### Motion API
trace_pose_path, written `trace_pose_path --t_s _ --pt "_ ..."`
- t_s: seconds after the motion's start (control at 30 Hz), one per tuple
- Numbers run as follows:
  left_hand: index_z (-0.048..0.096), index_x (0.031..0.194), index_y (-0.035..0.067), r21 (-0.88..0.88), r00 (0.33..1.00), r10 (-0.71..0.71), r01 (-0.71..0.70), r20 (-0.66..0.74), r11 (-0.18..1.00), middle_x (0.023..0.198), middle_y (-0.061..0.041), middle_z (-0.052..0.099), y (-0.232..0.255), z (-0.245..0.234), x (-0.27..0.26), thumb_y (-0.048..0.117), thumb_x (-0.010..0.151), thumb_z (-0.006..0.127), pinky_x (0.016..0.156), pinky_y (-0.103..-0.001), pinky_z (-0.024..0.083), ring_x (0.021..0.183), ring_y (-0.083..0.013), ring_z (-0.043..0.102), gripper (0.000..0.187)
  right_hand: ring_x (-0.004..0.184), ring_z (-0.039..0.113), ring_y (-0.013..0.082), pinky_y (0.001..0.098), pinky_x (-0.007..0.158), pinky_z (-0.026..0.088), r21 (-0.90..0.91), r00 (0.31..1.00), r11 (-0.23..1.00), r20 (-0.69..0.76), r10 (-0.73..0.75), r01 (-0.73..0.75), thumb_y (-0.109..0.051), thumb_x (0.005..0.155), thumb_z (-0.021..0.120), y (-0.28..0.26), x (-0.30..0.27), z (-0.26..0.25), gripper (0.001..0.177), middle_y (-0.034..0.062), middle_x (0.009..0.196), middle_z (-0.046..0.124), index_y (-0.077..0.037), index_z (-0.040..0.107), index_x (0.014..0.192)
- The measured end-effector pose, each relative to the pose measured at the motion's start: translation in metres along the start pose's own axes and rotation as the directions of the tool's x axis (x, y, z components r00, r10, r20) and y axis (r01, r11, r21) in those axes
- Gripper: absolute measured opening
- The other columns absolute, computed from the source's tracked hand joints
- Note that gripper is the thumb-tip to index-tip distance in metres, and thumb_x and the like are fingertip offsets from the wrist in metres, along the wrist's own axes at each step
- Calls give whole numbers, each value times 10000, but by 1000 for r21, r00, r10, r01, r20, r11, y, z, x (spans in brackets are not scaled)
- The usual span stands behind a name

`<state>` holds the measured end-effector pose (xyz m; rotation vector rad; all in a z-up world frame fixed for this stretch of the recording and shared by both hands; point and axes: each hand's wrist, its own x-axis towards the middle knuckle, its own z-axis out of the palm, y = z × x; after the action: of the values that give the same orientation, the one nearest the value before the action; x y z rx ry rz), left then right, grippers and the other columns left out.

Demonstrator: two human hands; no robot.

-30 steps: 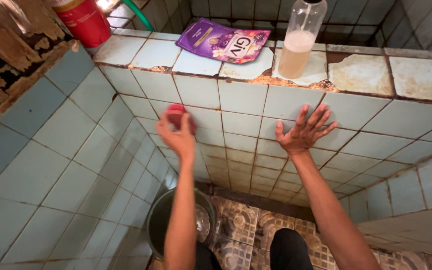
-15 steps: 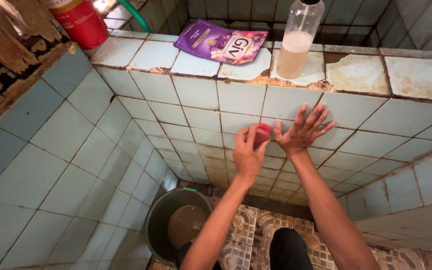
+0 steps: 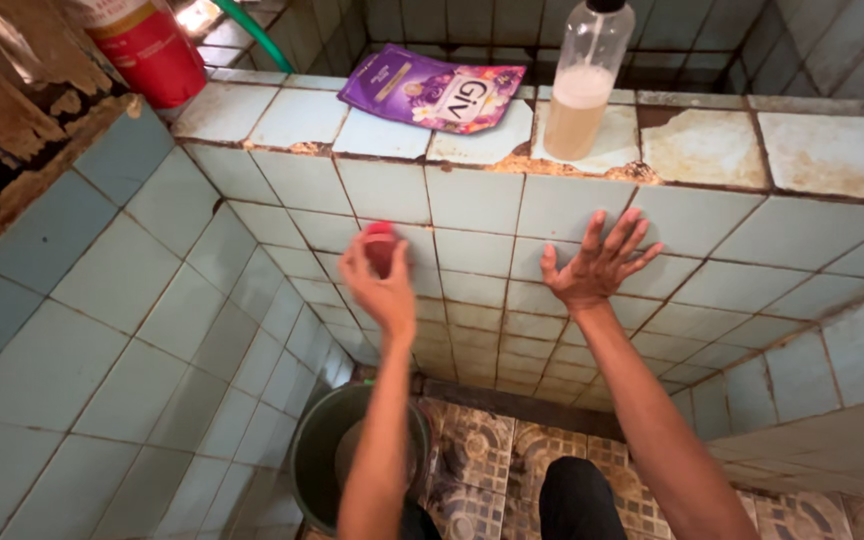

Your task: The person cleans the bathroom walls by spraying liquid onto the tiles from a bottle and scrubbing them with a brush.

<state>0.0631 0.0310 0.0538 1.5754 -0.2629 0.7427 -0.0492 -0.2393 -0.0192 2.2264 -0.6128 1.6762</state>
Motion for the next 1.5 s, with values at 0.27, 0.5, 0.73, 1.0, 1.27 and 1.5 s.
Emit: trace_pose_path --t_s 0.27,0.5,0.73,1.0,1.27,1.5 --pt "662 1166 161 -156 878 190 -133 440 979 1267 -48 684 43 30 -116 135 920 837 979 -380 567 1148 -280 659 304 1607 70 436 696 1244 -39 10 999 1000 35 12 -12 -612 1047 510 0 2 -2 869 233 1732 114 -127 199 1697" --pt "639 1276 115 11 853 6 -13 521 1000 1190 -137 614 20 0 -145 150 765 872 887 -432 556 1069 -346 633 563 1609 80 444 721 1236 5 -6 992 1000 126 -13 14 -595 1063 603 -5 9 -30 899 219 1741 89 -141 163 1702" --pt "645 1285 84 107 944 -1 -36 331 994 1180 -168 609 21 -61 -107 161 770 889 899 -444 537 1073 -367 625 575 1591 124 447 709 1245 80 115 963 992 269 22 -54 -475 1015 742 -35 52 -119 941 227 1730 109 -134 201 1706" --pt "640 1307 73 48 947 -132 124 294 991 1203 -151 581 21 -108 -101 167 791 870 878 -420 564 1091 -331 632 574 1575 281 356 506 1302 235 526 992 842 44 118 -123 -188 1008 803 -56 168 -172 879 186 1691 304 -37 217 1646" --pt "668 1272 26 127 969 -61 31 240 991 1185 -145 619 -8 -140 -114 147 764 906 930 -443 521 1099 -328 626 574 1413 465 447 465 1179 408 567 979 805 183 87 -178 -359 989 924 -61 244 -100 920 289 1537 462 48 318 1550" --pt "676 1251 35 119 968 -119 94 222 988 1187 -143 627 -15 -157 -112 162 759 899 919 -417 536 1100 -322 636 555 1182 655 312 414 1060 529 727 985 672 39 167 -142 -98 1029 833 -77 230 -100 745 165 1292 646 -30 274 1517"
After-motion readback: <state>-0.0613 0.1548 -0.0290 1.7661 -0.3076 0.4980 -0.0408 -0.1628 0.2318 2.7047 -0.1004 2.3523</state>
